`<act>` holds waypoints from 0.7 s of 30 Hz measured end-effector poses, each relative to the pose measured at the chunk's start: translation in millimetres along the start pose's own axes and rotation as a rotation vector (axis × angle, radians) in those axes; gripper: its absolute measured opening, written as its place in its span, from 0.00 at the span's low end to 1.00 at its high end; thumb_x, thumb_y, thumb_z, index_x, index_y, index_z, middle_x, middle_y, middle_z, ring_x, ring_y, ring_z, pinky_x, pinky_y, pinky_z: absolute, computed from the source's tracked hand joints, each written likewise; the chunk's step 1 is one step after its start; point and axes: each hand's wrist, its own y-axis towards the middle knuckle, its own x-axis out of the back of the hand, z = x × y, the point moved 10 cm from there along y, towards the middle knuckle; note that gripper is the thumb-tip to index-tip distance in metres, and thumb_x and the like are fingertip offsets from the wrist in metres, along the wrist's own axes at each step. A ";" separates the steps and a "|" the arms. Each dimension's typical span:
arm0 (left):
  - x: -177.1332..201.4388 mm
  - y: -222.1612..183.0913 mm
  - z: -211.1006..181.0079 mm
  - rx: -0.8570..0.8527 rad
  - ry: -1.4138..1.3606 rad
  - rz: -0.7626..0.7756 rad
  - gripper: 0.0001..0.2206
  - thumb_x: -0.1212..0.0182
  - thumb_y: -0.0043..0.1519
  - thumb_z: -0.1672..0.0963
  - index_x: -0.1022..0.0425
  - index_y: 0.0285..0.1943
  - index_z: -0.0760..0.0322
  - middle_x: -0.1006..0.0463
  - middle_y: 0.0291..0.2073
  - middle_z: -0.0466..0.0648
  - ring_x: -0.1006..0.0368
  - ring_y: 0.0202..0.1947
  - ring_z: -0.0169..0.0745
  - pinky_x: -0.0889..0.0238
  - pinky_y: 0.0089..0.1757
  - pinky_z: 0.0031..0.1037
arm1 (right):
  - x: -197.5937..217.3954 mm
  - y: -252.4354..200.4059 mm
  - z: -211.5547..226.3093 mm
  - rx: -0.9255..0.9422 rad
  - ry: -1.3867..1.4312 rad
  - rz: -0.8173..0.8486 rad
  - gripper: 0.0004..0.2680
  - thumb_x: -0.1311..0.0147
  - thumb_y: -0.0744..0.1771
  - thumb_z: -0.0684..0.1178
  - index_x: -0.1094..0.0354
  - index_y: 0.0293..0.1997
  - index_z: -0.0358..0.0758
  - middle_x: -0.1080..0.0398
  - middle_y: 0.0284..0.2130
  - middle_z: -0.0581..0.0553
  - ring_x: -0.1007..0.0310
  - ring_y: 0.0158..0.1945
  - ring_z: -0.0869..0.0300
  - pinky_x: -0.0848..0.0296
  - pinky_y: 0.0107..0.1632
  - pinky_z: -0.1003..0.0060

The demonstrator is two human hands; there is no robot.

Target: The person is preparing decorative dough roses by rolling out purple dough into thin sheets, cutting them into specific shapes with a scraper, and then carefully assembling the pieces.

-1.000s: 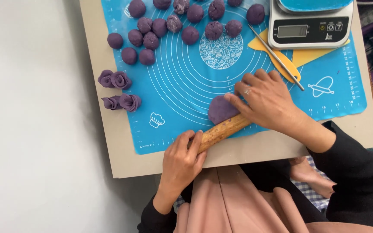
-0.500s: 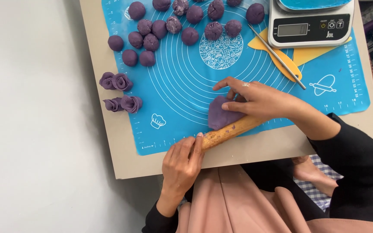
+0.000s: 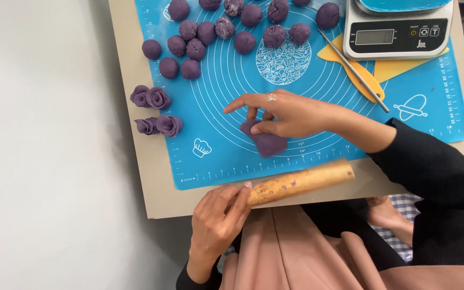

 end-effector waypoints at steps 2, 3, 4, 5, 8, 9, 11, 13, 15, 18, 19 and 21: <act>-5.3 -6.3 -0.6 -0.009 -0.108 0.055 0.17 0.32 0.63 0.65 0.26 0.60 0.67 0.28 0.40 0.50 0.25 0.36 0.47 0.30 0.35 0.34 | -2.0 9.5 -2.3 0.013 -0.026 0.046 0.21 0.47 0.69 0.46 0.45 0.72 0.60 0.26 0.47 0.47 0.20 0.32 0.57 0.25 0.36 0.59; -5.8 -4.8 -1.1 -0.007 -0.109 0.054 0.17 0.32 0.63 0.65 0.26 0.60 0.67 0.28 0.40 0.50 0.25 0.36 0.47 0.30 0.35 0.34 | 2.9 13.5 -5.5 0.012 -0.026 0.049 0.21 0.47 0.69 0.46 0.45 0.72 0.60 0.26 0.47 0.47 0.20 0.32 0.57 0.25 0.36 0.59; -6.3 -4.1 -2.7 -0.012 -0.095 0.059 0.16 0.32 0.63 0.64 0.26 0.60 0.66 0.27 0.40 0.50 0.26 0.35 0.46 0.30 0.35 0.34 | 6.0 18.0 -10.3 -0.006 -0.060 0.060 0.22 0.46 0.68 0.47 0.43 0.71 0.59 0.24 0.49 0.47 0.19 0.38 0.56 0.24 0.40 0.58; -6.6 -3.4 -4.2 -0.018 -0.081 0.065 0.16 0.32 0.64 0.64 0.26 0.61 0.66 0.27 0.39 0.50 0.27 0.34 0.45 0.30 0.34 0.34 | 9.1 22.4 -14.9 -0.024 -0.094 0.071 0.22 0.44 0.67 0.48 0.41 0.71 0.58 0.22 0.52 0.46 0.17 0.43 0.55 0.22 0.44 0.56; -3.1 4.8 -0.9 -0.018 -0.030 0.015 0.14 0.31 0.63 0.64 0.25 0.57 0.67 0.24 0.40 0.49 0.23 0.36 0.43 0.28 0.35 0.32 | 41.3 26.5 -38.5 0.017 -0.328 -0.149 0.24 0.40 0.66 0.43 0.42 0.73 0.46 0.21 0.46 0.43 0.21 0.34 0.50 0.25 0.36 0.52; -4.5 2.9 2.9 -0.016 -0.029 0.012 0.14 0.31 0.63 0.64 0.25 0.57 0.67 0.24 0.40 0.49 0.23 0.36 0.43 0.28 0.35 0.32 | 44.3 25.4 -39.5 0.018 -0.330 -0.147 0.24 0.40 0.66 0.43 0.42 0.73 0.46 0.21 0.46 0.43 0.21 0.34 0.50 0.25 0.36 0.52; -9.2 -0.8 11.7 0.007 0.012 0.022 0.17 0.37 0.62 0.66 0.25 0.60 0.67 0.27 0.39 0.50 0.27 0.33 0.43 0.31 0.33 0.32 | 60.9 19.2 -53.2 -0.120 -0.488 -0.231 0.26 0.38 0.66 0.48 0.42 0.73 0.45 0.24 0.47 0.46 0.27 0.39 0.45 0.32 0.39 0.45; -17.7 -4.0 23.0 0.020 0.022 0.038 0.21 0.33 0.63 0.65 0.29 0.66 0.64 0.27 0.41 0.52 0.27 0.34 0.44 0.31 0.33 0.33 | 70.1 9.6 -44.2 -0.080 -0.530 -0.299 0.22 0.41 0.67 0.53 0.39 0.71 0.43 0.24 0.47 0.42 0.25 0.40 0.44 0.30 0.36 0.45; -26.9 -4.6 35.3 0.035 0.032 0.057 0.25 0.30 0.65 0.63 0.32 0.71 0.61 0.26 0.43 0.53 0.27 0.34 0.45 0.32 0.32 0.34 | 76.2 -0.4 -31.4 -0.039 -0.569 -0.365 0.20 0.43 0.69 0.57 0.36 0.68 0.41 0.25 0.47 0.38 0.24 0.40 0.43 0.27 0.33 0.46; -43.1 4.1 56.7 0.076 0.030 0.092 0.31 0.32 0.59 0.63 0.35 0.74 0.58 0.25 0.50 0.55 0.23 0.37 0.47 0.28 0.33 0.35 | 83.5 -18.4 4.8 0.173 -0.587 -0.594 0.14 0.53 0.75 0.53 0.33 0.65 0.33 0.26 0.47 0.35 0.26 0.47 0.44 0.28 0.35 0.51; -47.3 9.8 62.3 0.089 0.033 0.088 0.29 0.30 0.62 0.60 0.34 0.73 0.60 0.25 0.49 0.55 0.24 0.37 0.46 0.28 0.33 0.34 | 81.3 -22.6 13.1 0.237 -0.613 -0.679 0.14 0.56 0.76 0.52 0.34 0.65 0.32 0.30 0.48 0.34 0.31 0.48 0.43 0.31 0.42 0.49; -57.7 21.2 70.4 0.097 0.041 0.079 0.27 0.27 0.64 0.58 0.33 0.72 0.61 0.25 0.49 0.55 0.24 0.37 0.46 0.28 0.32 0.34 | 71.5 -24.1 20.1 0.305 -0.644 -0.770 0.14 0.59 0.77 0.52 0.35 0.65 0.32 0.34 0.50 0.33 0.37 0.50 0.41 0.34 0.50 0.47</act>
